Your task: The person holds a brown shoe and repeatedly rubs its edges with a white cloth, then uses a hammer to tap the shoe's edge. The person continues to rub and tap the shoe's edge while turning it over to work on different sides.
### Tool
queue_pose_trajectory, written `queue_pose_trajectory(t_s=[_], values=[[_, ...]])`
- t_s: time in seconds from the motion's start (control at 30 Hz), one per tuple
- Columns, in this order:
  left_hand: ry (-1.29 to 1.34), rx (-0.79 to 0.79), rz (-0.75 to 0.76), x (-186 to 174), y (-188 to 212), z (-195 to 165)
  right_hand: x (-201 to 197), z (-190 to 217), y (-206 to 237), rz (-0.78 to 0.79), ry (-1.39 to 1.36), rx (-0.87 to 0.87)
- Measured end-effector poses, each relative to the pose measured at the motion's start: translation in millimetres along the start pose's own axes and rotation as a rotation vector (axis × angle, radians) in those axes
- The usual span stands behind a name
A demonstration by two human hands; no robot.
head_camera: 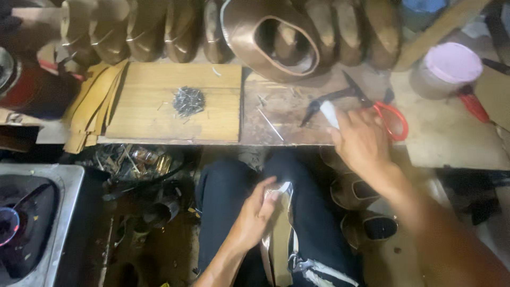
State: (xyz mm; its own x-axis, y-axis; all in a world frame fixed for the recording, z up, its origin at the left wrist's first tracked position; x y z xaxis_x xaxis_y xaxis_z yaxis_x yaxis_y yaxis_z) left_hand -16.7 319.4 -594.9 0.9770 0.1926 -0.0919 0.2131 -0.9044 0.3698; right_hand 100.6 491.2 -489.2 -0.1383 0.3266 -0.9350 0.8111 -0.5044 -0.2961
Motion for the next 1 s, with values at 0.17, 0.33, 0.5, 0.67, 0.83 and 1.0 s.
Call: queue_pose_trajectory(t_s=[0.17, 0.33, 0.5, 0.67, 0.83, 1.0], values=[[0.054, -0.045, 0.039, -14.4, -16.0, 14.5, -5.2, -4.9, 0.4, -0.123, -0.374, 0.064], [0.023, -0.027, 0.05, -19.7, -29.9, 29.6, 28.6, 47.3, 76.8, 0.023, -1.155, 0.649], [0.093, -0.068, 0.086, -18.6, -34.8, 46.0, 65.7, 102.4, 117.2, 0.21, -1.038, 0.396], [0.047, -0.087, 0.067, -15.0, -35.7, 57.4, 15.1, 70.7, 136.0, -0.525, -1.642, 0.328], [0.057, 0.003, 0.046, -18.2, -38.7, 50.0, 24.7, 103.4, 103.5, -0.176, -1.288, 0.2], [0.065, -0.104, 0.012, -21.3, -37.7, 49.5, 52.6, 95.2, 105.0, 0.113, -1.071, 0.384]])
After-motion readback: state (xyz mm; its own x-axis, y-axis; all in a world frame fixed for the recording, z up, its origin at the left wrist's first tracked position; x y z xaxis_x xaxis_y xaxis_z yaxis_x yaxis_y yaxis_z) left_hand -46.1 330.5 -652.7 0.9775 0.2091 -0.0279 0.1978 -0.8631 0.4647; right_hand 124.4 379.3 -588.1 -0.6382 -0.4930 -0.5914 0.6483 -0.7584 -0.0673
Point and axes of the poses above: each hand's wrist, its own y-axis away from the middle knuckle, its own x-axis out of the palm, z = x × y, the point moved 8 cm from there along -y, towards the middle knuckle, and after that the axes turned 10 degrees about -x, right-handed, at the moved point
